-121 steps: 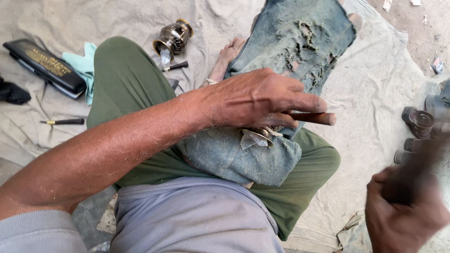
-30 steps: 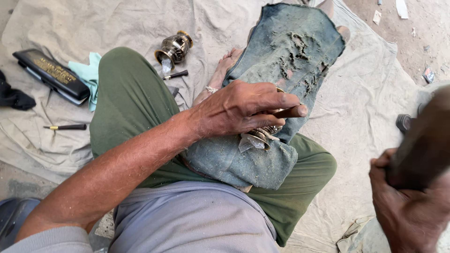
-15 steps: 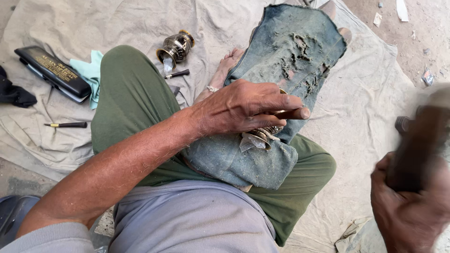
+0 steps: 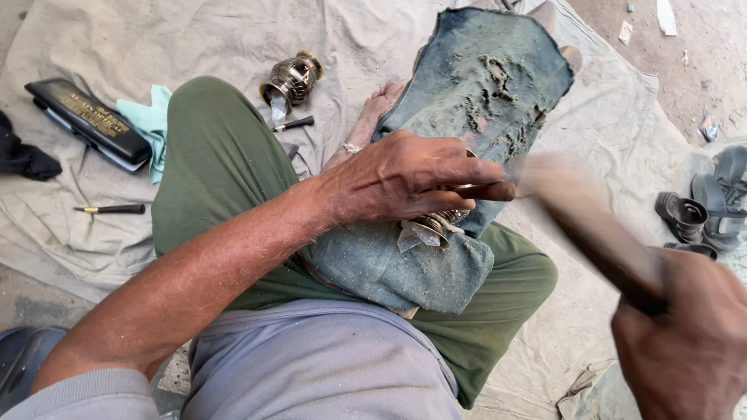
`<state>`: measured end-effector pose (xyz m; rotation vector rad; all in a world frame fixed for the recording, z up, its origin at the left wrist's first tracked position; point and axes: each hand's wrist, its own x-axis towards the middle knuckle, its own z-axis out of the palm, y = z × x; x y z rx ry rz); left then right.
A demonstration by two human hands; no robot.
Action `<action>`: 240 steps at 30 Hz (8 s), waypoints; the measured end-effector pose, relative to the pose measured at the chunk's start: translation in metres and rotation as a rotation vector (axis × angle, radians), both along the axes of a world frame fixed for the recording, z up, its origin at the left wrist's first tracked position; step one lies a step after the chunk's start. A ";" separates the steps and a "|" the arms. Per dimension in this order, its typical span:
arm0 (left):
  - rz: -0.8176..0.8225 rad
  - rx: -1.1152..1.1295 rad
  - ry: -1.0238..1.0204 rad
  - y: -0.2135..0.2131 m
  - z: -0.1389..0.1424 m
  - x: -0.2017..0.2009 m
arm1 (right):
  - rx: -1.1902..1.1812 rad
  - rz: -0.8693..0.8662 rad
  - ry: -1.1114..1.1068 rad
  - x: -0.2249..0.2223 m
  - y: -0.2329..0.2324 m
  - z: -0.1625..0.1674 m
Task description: The person sits on the ground with a brass vessel resting on a cloth cushion on their lap. They hold a punch against the vessel's surface with one hand and strike it repeatedly with a wooden mallet held in the other hand, repositioning the punch around the vessel to shape the metal.
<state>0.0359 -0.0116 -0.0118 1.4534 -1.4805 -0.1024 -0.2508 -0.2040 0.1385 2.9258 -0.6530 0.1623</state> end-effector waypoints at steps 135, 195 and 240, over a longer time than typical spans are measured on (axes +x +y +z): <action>0.079 -0.157 0.234 -0.006 -0.029 -0.014 | -0.184 -0.040 0.288 0.081 0.019 0.049; -0.458 0.405 -0.096 -0.064 0.070 -0.014 | 1.156 -0.786 -0.685 -0.040 0.104 -0.161; -0.479 0.263 0.001 -0.042 0.071 0.011 | 0.464 -0.474 -0.143 0.002 0.058 -0.073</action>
